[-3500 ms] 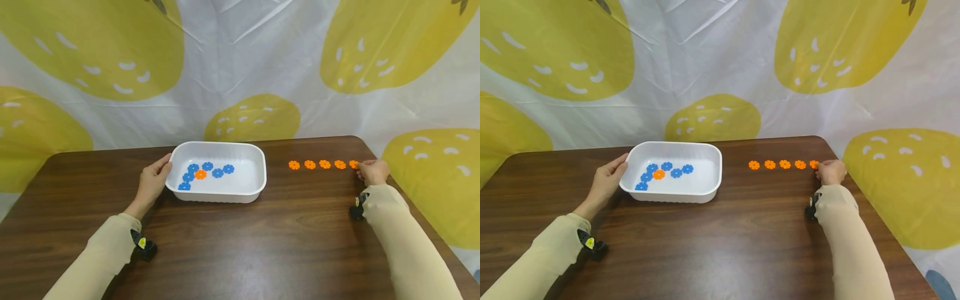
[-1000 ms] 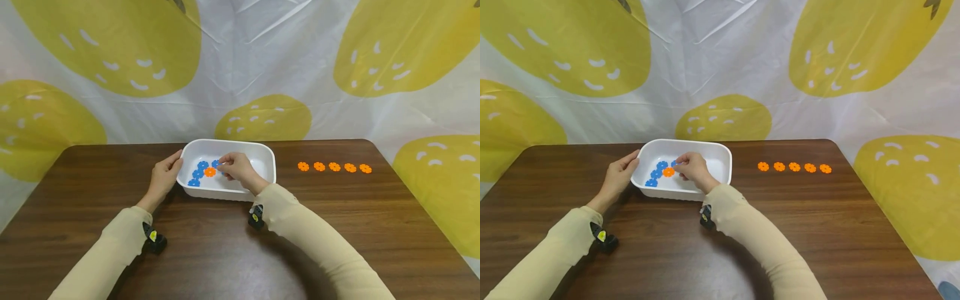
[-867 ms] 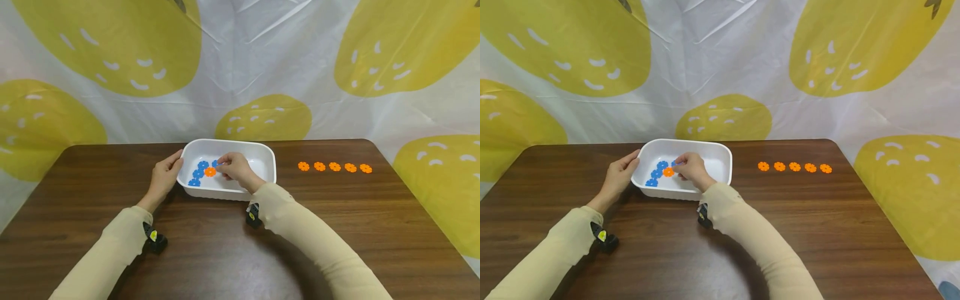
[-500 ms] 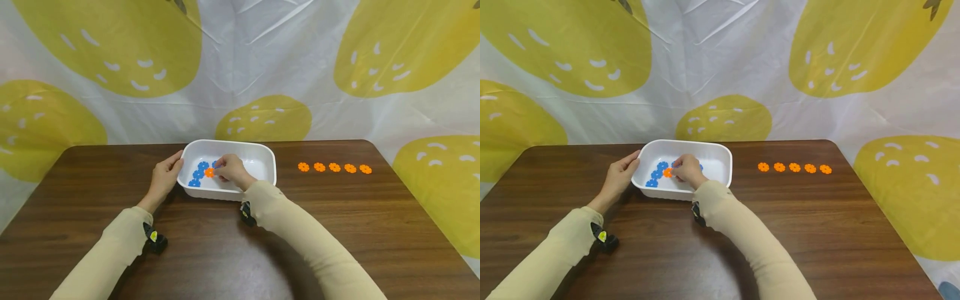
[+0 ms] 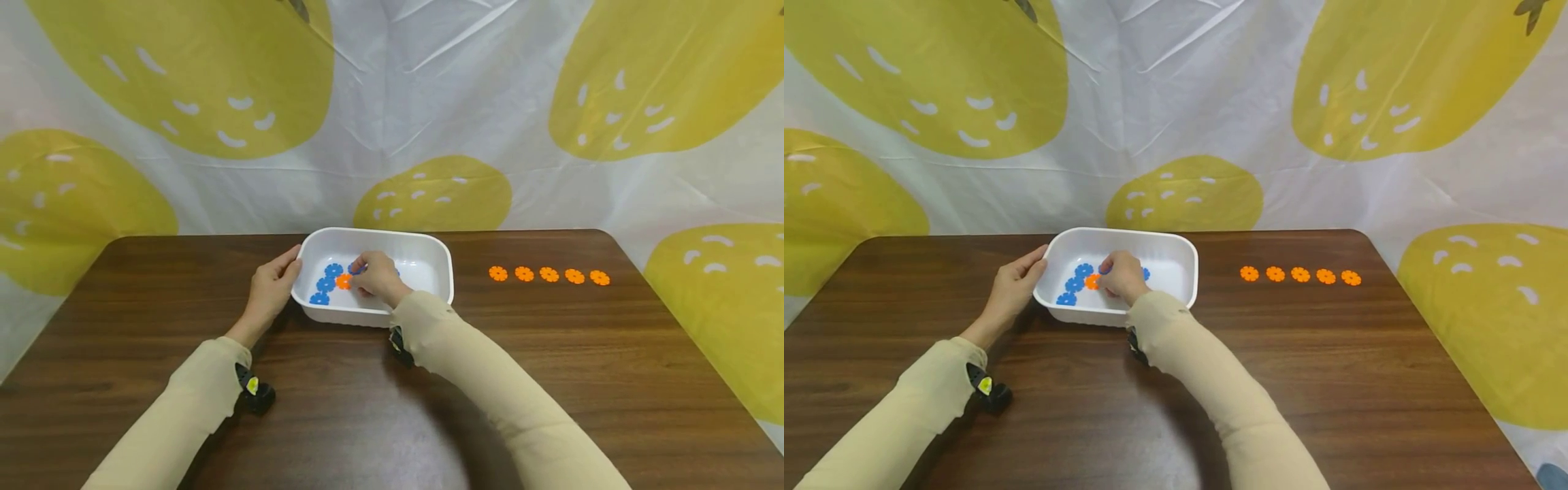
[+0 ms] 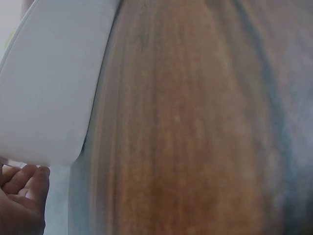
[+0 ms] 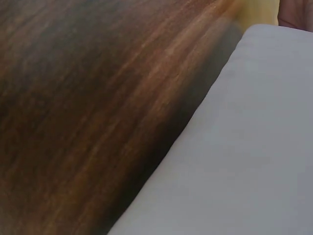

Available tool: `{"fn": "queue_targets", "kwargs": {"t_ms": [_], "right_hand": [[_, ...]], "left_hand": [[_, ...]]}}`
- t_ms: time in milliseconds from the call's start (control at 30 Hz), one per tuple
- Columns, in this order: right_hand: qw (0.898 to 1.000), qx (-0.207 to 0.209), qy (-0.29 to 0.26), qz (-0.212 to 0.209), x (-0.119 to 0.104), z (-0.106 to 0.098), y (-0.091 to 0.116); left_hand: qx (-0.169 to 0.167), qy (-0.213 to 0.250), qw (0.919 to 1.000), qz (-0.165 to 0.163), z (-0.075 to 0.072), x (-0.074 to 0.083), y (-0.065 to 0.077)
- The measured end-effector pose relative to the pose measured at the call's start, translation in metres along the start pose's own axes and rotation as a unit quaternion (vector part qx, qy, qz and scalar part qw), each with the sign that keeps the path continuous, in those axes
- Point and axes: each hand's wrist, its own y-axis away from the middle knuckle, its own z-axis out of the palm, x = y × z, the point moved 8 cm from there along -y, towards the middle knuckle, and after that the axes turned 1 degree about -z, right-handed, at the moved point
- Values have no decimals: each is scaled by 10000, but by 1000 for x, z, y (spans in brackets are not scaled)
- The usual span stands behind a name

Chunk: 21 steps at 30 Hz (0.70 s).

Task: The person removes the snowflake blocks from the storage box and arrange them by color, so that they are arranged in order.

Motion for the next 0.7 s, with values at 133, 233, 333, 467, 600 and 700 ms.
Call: {"fn": "queue_targets", "kwargs": {"t_ms": [133, 233, 333, 467, 600, 700], "right_hand": [[9998, -27, 171, 9, -1, 0, -1], [9998, -68, 171, 11, -1, 2, -1], [9998, -83, 206, 7, -1, 3, -1], [9994, -109, 342, 8, -2, 4, -2], [9989, -142, 447, -30, -3, 5, -2], [9981, -133, 603, -78, -4, 5, -2]], "left_hand": [[2, -11, 10000, -13, 0, 0, 0], [9, -18, 10000, -21, 0, 1, 0], [20, -47, 10000, -5, 0, 1, 0], [19, -56, 10000, 31, -1, 2, 0], [15, -9, 10000, 19, -1, 1, 0], [-29, 43, 10000, -21, 0, 0, -1]]}}
